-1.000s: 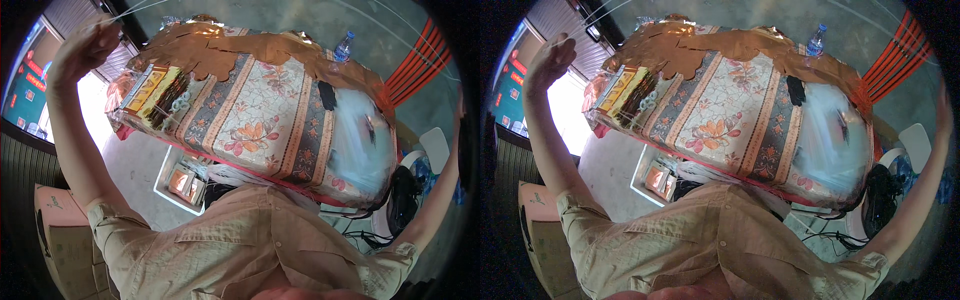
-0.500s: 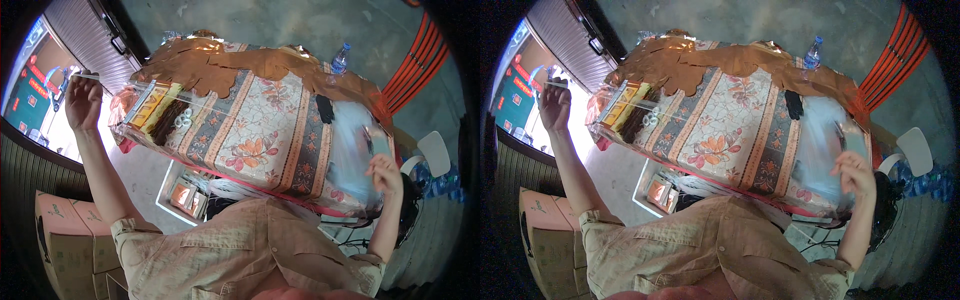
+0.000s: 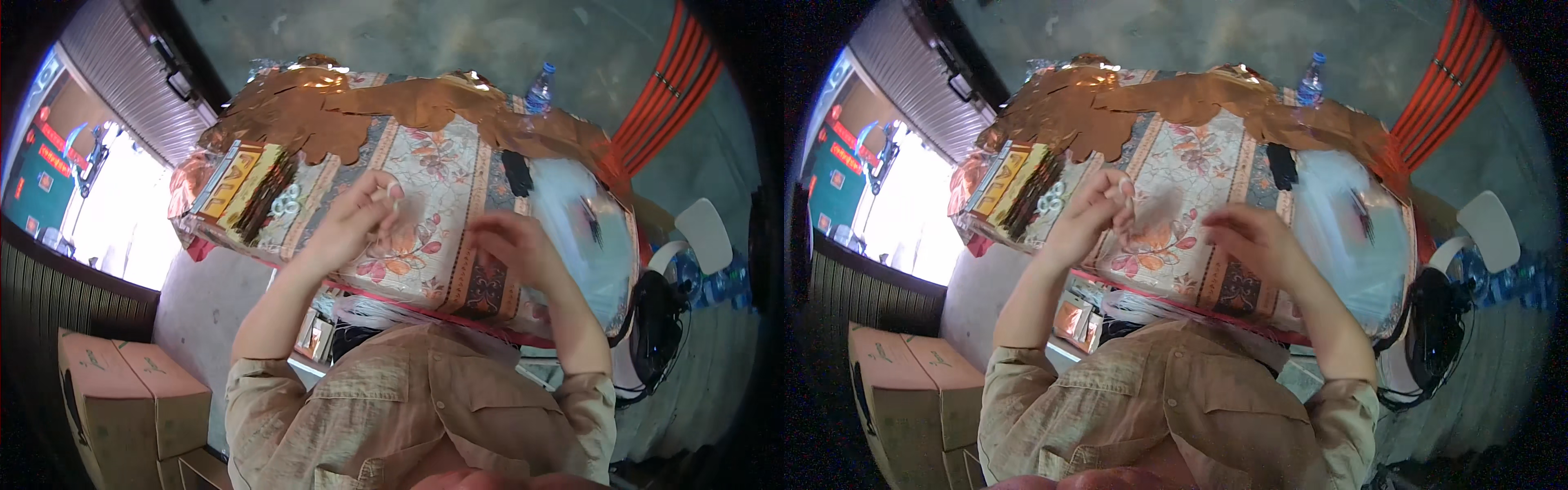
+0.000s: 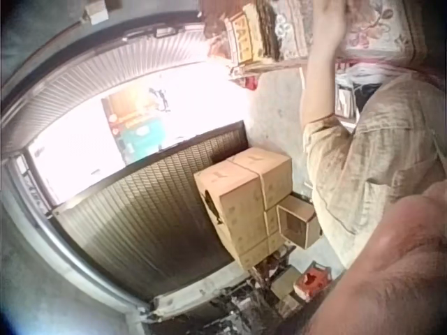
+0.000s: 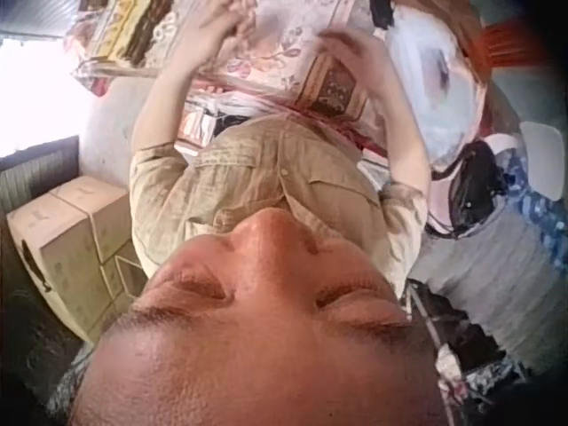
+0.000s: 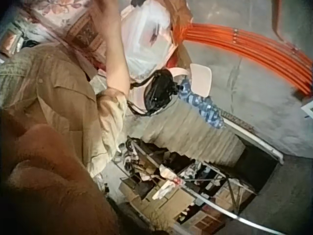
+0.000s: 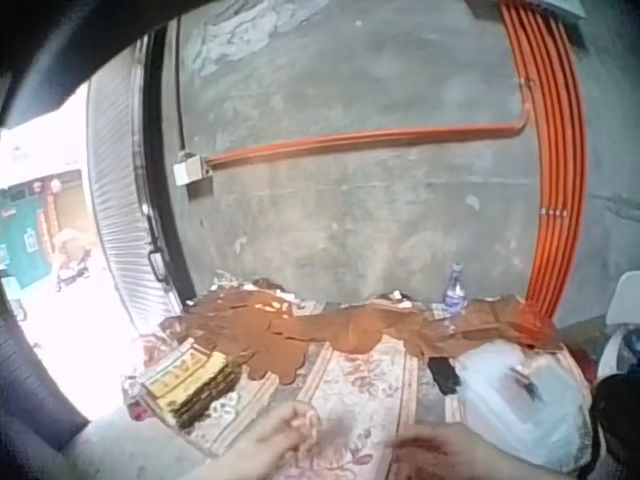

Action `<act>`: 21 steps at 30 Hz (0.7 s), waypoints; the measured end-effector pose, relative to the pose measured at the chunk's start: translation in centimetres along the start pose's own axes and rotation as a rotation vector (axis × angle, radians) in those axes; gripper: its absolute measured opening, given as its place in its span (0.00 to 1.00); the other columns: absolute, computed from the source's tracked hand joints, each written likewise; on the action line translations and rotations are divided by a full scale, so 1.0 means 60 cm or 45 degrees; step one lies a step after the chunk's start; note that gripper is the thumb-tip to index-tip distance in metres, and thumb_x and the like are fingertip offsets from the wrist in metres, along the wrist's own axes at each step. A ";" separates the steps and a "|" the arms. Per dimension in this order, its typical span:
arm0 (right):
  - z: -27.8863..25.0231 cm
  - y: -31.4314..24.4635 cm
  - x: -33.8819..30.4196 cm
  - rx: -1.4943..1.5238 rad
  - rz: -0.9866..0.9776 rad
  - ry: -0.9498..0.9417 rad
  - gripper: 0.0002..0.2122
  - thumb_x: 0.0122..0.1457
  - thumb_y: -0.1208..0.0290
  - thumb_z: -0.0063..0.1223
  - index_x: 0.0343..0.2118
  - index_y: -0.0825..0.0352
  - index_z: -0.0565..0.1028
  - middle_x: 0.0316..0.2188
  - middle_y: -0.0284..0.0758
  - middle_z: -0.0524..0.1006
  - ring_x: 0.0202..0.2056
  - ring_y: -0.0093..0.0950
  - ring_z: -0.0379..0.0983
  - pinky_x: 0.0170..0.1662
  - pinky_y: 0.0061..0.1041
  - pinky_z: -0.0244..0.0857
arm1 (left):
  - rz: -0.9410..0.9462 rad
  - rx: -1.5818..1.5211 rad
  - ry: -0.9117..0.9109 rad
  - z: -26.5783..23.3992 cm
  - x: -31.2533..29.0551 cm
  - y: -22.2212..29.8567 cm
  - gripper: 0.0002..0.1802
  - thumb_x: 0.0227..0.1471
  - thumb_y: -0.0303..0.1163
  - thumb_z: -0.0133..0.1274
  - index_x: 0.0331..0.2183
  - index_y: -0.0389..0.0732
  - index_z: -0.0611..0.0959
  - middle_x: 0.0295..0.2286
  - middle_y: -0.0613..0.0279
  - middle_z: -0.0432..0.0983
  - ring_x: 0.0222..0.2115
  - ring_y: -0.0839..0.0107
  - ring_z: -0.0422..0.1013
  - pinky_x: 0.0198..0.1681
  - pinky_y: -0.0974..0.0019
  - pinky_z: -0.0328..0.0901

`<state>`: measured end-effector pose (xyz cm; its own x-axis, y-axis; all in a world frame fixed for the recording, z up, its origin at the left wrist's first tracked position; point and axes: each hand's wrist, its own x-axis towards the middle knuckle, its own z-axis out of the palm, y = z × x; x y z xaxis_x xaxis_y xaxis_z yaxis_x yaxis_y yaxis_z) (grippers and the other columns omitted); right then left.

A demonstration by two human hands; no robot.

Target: The person pulls white strings from a bundle, loops them through small white plastic rings, and ties them into knots by hand. They place the finished rings onto a table covered with a floral cloth next to stacks of paper cards.

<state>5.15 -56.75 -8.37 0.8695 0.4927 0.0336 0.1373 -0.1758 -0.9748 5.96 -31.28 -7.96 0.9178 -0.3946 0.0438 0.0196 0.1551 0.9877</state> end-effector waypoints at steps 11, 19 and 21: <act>0.010 0.041 0.051 0.118 -0.034 -0.220 0.09 0.57 0.67 0.44 0.27 0.68 0.70 0.17 0.27 0.69 0.18 0.15 0.65 0.22 0.16 0.61 | 0.100 0.422 -0.257 0.060 0.037 -0.059 0.10 0.53 0.23 0.38 0.39 0.40 0.60 0.21 0.70 0.63 0.21 0.85 0.56 0.22 0.80 0.51; 0.001 0.029 0.021 0.749 -0.152 0.182 0.07 0.56 0.71 0.43 0.30 0.68 0.72 0.24 0.41 0.75 0.21 0.22 0.69 0.22 0.18 0.63 | 0.091 0.450 -0.063 0.072 0.048 -0.095 0.09 0.53 0.31 0.44 0.32 0.35 0.73 0.22 0.62 0.69 0.24 0.75 0.66 0.30 0.70 0.62; 0.004 0.051 0.030 0.186 -0.451 0.374 0.07 0.56 0.73 0.43 0.31 0.68 0.73 0.24 0.40 0.75 0.20 0.21 0.69 0.22 0.18 0.63 | 0.179 0.599 -0.149 0.091 0.040 -0.102 0.09 0.53 0.30 0.43 0.32 0.34 0.73 0.24 0.60 0.71 0.26 0.74 0.68 0.31 0.71 0.63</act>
<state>7.02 -56.19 -11.37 0.8814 0.2355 0.4095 0.3995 0.0910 -0.9122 5.86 -38.10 -13.09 0.8474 -0.5025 0.1714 -0.3068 -0.2000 0.9305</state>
